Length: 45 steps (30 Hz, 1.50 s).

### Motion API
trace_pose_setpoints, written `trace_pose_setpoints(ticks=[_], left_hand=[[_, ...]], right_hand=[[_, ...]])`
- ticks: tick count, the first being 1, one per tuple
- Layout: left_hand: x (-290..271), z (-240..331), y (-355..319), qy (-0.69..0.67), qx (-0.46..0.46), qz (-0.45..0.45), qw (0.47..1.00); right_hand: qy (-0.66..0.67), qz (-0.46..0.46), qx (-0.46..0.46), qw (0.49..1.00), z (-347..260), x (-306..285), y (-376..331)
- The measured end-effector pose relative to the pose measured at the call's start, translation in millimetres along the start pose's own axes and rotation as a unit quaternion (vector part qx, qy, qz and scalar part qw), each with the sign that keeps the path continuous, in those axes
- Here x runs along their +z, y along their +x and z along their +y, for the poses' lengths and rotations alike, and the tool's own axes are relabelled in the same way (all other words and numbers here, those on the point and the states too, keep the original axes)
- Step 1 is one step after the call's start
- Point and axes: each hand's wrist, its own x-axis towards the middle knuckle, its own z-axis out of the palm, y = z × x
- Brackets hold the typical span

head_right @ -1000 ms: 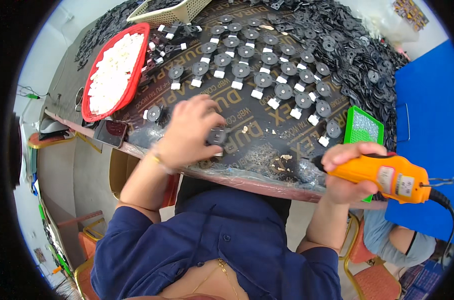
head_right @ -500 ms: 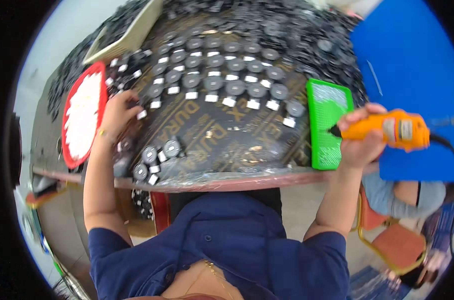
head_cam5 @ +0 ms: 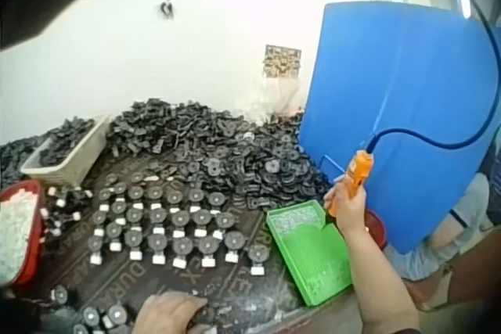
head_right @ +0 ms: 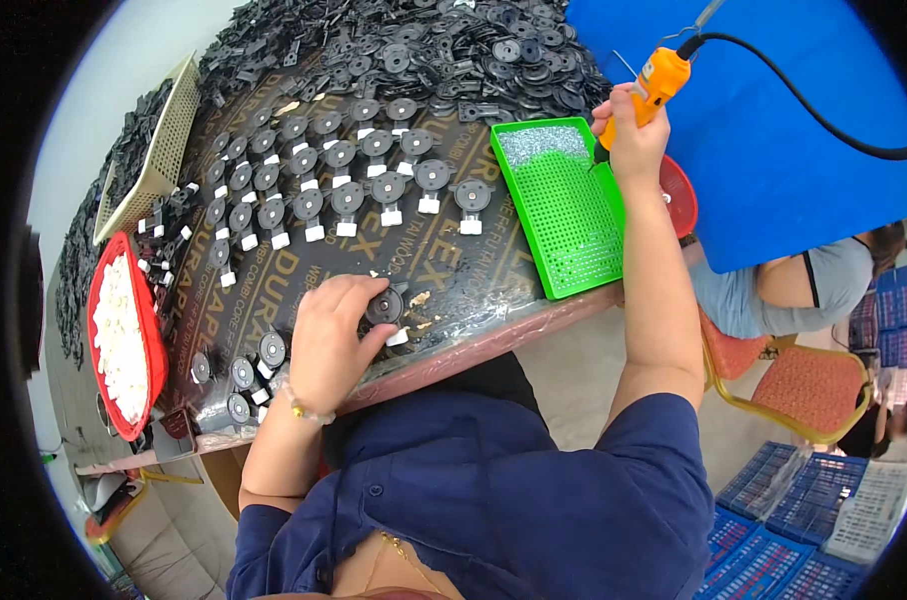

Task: Manually assemble small circular components onto plastic bases and secure them using an electric screwdriver.

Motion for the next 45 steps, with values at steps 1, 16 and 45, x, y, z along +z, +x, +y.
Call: trace_pose_setpoints(ticks=[1,16,45], left_hand=[[5.9,-0.9,2.7,-0.001,-0.002,-0.001,1.0],[35.7,-19.9,-2.9,-0.076,-0.045,0.026,0.996],[39.8,-23.0,-4.1,-0.096,-0.047,0.027,0.994]], right_hand=[[-0.005,-0.002,-0.001,1.0,2.1,-1.5,-1.6],[0.088,-0.003,-0.042,0.995,-36.5,4.3,-15.0],[0.292,-0.341,0.121,0.885,-107.2,158.3,-135.8]])
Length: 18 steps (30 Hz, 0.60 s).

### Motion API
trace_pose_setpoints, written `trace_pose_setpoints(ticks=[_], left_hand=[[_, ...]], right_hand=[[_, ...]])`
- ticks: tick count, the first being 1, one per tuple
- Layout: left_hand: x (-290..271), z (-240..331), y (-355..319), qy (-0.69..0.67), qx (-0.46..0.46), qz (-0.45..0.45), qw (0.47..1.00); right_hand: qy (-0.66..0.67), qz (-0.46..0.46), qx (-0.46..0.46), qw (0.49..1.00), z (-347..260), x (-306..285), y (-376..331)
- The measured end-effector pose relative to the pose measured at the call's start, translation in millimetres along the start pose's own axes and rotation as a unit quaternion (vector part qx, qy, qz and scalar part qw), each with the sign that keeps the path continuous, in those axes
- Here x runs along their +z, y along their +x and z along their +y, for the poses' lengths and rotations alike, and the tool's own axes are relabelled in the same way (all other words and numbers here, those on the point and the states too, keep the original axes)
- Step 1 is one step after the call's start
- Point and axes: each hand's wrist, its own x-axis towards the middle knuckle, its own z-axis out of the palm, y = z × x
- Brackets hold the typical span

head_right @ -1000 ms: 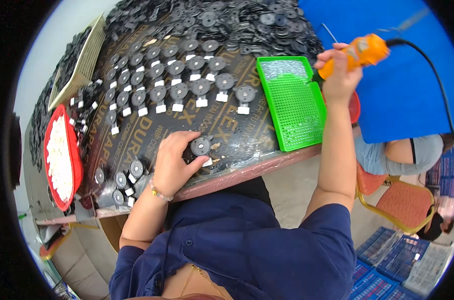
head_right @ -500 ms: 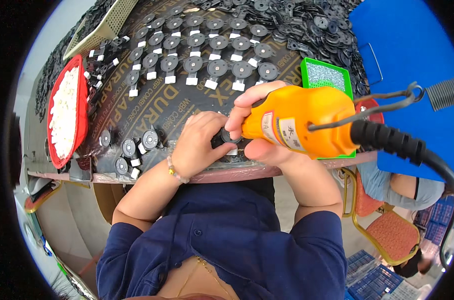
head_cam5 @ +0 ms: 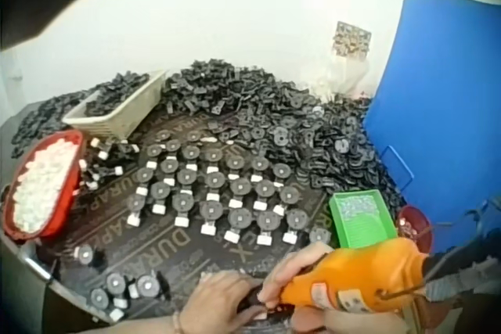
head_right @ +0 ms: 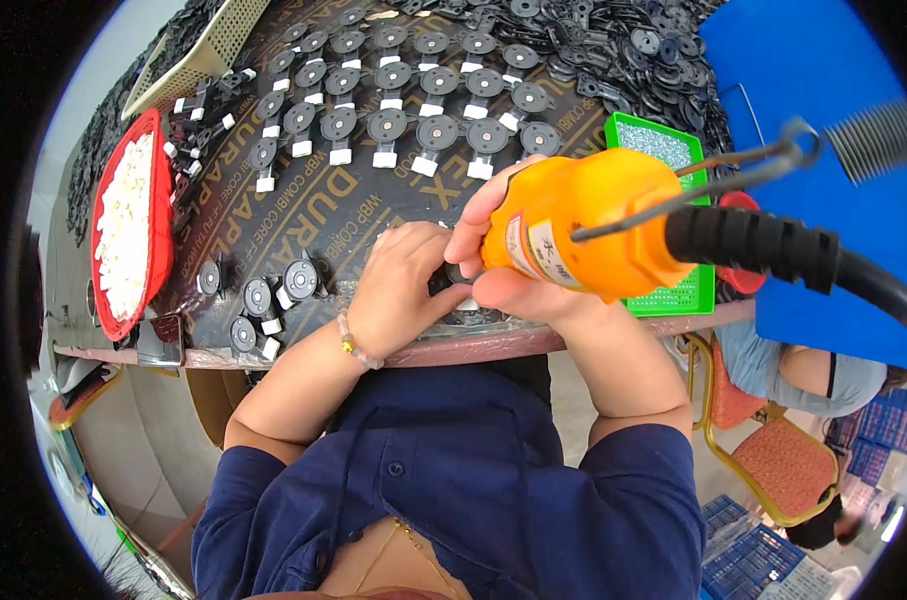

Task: Manually assemble small circular components onto plastic bases and secure them using an electric screwdriver.

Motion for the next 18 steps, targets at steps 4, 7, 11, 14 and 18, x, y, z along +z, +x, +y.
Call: trace_pose_setpoints(ticks=[4,7,11,14,18], left_hand=[[0.6,-0.7,-0.3,0.005,0.007,0.001,1.0],[0.7,-2.2,-5.3,0.015,0.015,0.02,1.0],[2.8,0.5,-3.6,0.015,0.03,0.021,0.999],[4.7,2.6,-2.1,0.012,0.026,0.012,1.0],[5.7,4.6,-1.6,0.019,0.029,0.008,0.999]], right_hand=[[0.017,0.037,0.009,0.999,-1.6,-10.9,-3.9],[0.011,0.091,-0.064,0.994,-11.2,-45.8,4.2],[-0.244,0.208,-0.157,0.934,-51.8,-148.9,5.1],[-0.3,0.295,-0.124,0.899,-54.4,-200.1,0.6],[-0.316,0.345,-0.12,0.876,-42.1,-229.8,-8.5]])
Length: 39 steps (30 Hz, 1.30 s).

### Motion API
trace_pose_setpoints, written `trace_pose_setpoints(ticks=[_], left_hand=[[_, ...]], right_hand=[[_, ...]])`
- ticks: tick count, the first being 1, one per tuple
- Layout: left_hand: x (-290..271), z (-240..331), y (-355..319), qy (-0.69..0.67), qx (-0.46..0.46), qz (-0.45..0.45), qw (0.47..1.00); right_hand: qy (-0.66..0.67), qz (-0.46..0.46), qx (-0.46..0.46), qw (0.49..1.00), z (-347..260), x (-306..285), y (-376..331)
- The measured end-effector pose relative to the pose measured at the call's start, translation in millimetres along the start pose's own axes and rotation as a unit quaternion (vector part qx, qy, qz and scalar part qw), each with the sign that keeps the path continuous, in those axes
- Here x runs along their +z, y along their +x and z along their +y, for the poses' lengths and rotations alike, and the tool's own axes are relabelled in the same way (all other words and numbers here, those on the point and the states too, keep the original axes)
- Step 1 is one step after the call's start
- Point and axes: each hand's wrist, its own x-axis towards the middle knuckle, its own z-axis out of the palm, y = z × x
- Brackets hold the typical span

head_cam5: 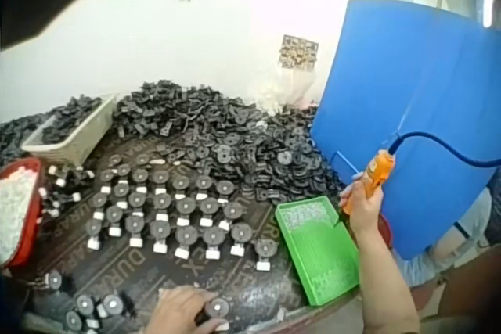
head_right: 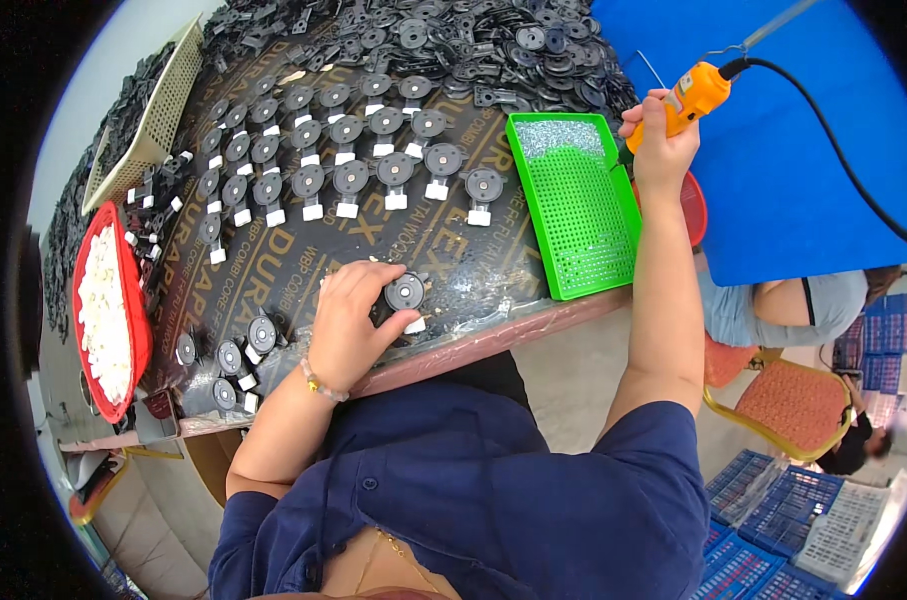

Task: Manually assemble small circular components onto plastic bases and secure them using an electric screwdriver.

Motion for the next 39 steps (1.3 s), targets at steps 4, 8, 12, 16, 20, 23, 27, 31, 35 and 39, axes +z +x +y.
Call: trace_pose_setpoints(ticks=[4,8,12,16,20,23,27,31,35,39], left_hand=[[-0.3,0.1,0.0,0.002,-0.006,-0.004,1.0],[0.4,0.6,0.1,0.005,-0.008,-0.005,1.0],[-0.6,2.3,-0.1,0.005,-0.013,-0.008,1.0],[-0.8,2.4,0.0,0.003,-0.01,-0.005,1.0],[-2.6,2.0,1.3,-0.002,-0.007,0.009,1.0],[-4.8,3.4,2.4,0.011,0.0,0.017,1.0],[-3.4,1.2,1.9,0.007,-0.006,0.031,0.999],[-3.1,-2.7,3.9,-0.046,0.015,0.053,0.997],[-4.3,-7.4,2.4,-0.075,0.021,0.078,0.994],[-3.4,-12.3,0.2,-0.074,0.018,0.105,0.992]], right_hand=[[0.01,-0.001,-0.011,1.0,7.0,0.7,-2.0],[-0.001,0.0,-0.011,1.0,7.4,0.0,-1.6],[0.002,0.013,-0.008,1.0,8.8,-2.7,-1.1],[0.009,0.016,-0.009,1.0,5.1,-1.9,-2.5],[0.037,0.019,-0.042,0.998,-12.2,-1.3,-3.3],[0.104,-0.013,-0.051,0.993,-51.4,20.6,-18.8],[0.264,-0.156,-0.032,0.951,-97.2,71.1,-68.4],[0.363,-0.245,-0.02,0.899,-118.1,120.1,-110.9],[0.377,-0.296,0.066,0.875,-130.0,144.7,-125.6],[0.385,-0.29,0.08,0.873,-128.8,153.7,-130.3]])
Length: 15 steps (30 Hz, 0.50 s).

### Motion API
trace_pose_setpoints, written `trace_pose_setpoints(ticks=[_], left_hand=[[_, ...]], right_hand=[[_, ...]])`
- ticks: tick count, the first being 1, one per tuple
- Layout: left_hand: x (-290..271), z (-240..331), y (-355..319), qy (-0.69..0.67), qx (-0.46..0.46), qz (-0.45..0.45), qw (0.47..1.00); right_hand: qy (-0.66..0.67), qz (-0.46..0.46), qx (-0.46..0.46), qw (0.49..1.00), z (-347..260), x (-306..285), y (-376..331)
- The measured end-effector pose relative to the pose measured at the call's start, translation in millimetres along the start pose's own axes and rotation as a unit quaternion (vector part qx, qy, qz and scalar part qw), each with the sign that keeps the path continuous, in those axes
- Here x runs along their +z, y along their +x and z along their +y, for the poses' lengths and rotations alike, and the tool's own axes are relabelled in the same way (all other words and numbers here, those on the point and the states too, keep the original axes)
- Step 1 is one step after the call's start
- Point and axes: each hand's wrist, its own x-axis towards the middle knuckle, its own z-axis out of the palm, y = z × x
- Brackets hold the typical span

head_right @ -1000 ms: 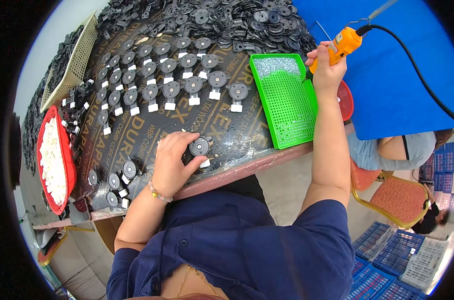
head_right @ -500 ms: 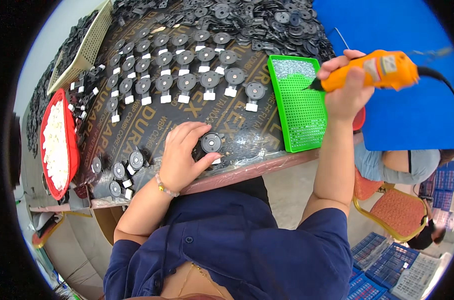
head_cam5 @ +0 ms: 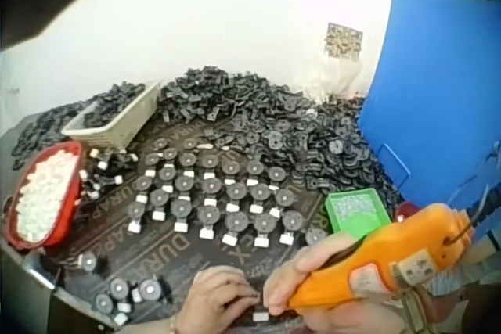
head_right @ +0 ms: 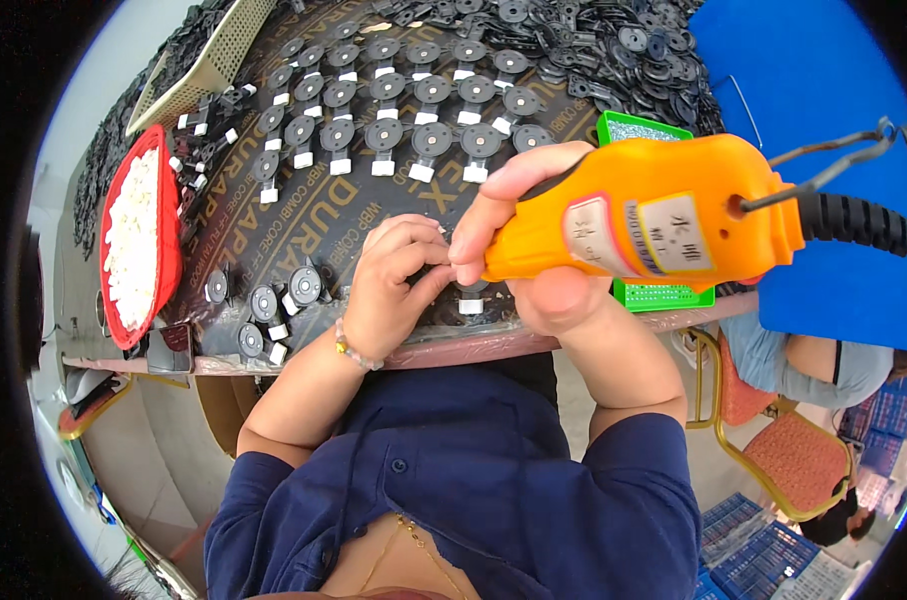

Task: Manually assemble small circular components onto plastic bases and secure them using an electric screwdriver.

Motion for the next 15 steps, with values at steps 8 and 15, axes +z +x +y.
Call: trace_pose_setpoints(ticks=[8,15], left_hand=[[1.3,2.1,-1.0,0.055,0.025,-0.01,0.998],[1.3,8.2,-1.3,0.091,-0.035,-0.044,0.994]], right_hand=[[-0.009,0.0,-0.008,1.0,8.7,-6.7,-4.1],[-0.05,0.01,0.032,0.998,18.0,-11.8,-5.0]])
